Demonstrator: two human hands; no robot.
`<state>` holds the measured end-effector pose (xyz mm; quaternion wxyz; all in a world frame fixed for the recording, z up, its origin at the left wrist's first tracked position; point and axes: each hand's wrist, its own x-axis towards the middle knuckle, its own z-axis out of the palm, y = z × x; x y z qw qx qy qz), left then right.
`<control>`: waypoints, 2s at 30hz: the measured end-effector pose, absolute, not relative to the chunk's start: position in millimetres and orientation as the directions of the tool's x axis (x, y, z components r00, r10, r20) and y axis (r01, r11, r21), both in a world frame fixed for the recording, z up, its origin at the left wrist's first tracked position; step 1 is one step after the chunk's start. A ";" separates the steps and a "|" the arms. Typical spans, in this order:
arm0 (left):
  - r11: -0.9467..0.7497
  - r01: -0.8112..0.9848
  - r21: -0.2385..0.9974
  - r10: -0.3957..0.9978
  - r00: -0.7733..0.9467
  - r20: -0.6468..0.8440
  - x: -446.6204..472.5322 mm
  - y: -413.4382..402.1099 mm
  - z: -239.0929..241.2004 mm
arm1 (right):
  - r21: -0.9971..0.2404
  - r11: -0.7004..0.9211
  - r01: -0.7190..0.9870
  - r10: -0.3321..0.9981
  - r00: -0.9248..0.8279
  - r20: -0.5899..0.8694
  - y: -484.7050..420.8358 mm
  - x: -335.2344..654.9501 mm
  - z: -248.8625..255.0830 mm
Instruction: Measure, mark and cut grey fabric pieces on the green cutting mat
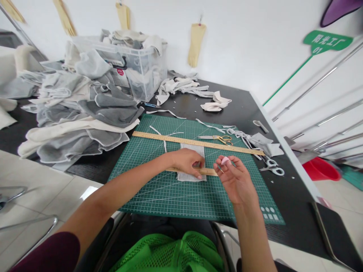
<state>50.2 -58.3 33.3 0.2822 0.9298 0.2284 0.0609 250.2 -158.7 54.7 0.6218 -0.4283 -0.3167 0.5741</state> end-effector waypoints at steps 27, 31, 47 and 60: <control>-0.722 0.690 0.053 0.683 0.698 0.215 37.8 -36.9 19.8 | -0.381 0.374 0.846 0.927 -0.359 0.112 -164.3 249.3 45.7; -0.676 0.735 0.052 0.723 0.649 0.236 34.9 -32.2 17.8 | -0.610 0.306 0.731 0.942 -0.141 0.304 -164.0 254.5 47.5; -0.885 0.204 0.419 0.425 0.723 0.544 61.3 -66.3 30.0 | -0.979 0.199 0.036 0.891 0.410 0.196 -174.2 249.5 61.7; -0.479 0.114 0.871 0.876 0.126 0.465 62.9 -54.0 32.3 | -0.664 0.010 0.748 1.000 0.007 0.023 -161.4 255.0 42.1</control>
